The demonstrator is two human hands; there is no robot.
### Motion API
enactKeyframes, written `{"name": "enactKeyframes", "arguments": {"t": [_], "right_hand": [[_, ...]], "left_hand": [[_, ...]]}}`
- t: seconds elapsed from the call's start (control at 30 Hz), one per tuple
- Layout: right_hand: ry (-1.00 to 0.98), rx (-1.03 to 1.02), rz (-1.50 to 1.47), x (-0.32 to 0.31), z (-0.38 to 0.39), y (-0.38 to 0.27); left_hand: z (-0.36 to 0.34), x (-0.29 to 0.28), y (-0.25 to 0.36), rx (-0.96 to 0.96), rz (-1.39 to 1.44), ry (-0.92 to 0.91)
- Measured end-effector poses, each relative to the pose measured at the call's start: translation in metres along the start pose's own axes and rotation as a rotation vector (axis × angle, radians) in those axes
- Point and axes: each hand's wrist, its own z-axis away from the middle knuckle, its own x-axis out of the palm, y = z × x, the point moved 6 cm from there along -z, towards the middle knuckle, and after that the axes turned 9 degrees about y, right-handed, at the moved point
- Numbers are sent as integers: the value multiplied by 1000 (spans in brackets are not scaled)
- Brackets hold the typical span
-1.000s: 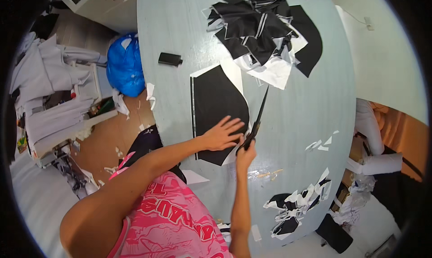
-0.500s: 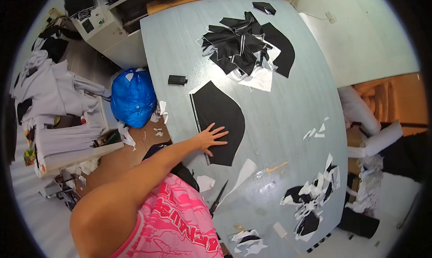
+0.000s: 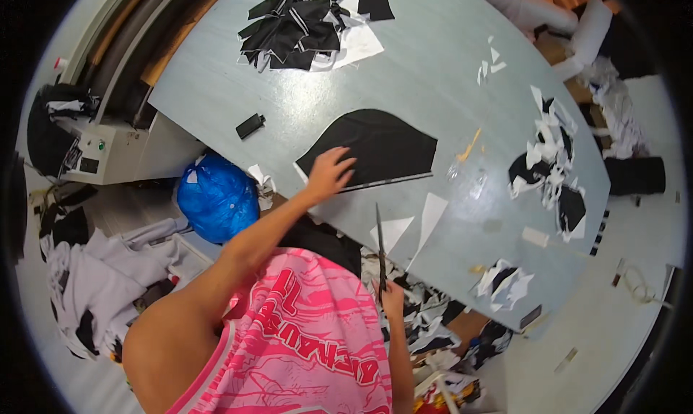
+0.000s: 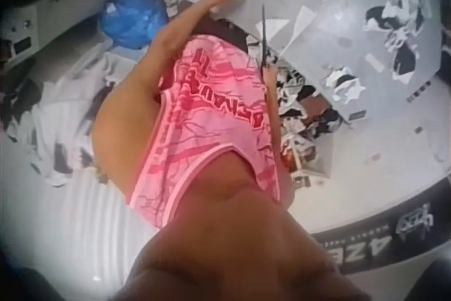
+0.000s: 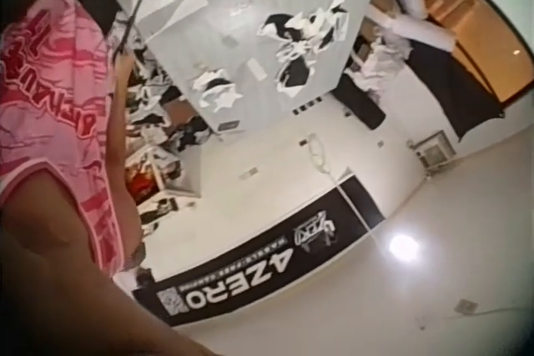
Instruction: Cutting black fabric according to paper templates using large scissors.
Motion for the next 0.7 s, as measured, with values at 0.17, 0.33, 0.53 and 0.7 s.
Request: {"name": "enactKeyframes", "arguments": {"t": [0.17, 0.33, 0.53, 0.7], "right_hand": [[-260, 0, -60, 88, 2, -31], [-306, 69, -110, 160, -20, -20], [-115, -16, -203, 224, -2, -6], [-13, -39, -187, 239, 13, -5]], "left_hand": [[118, -72, -88, -366, -54, -259], [179, -49, -108, -1427, 633, -385], [173, -21, -84, -1656, 766, -288], [173, -14, -89, -1686, 789, -219]]}}
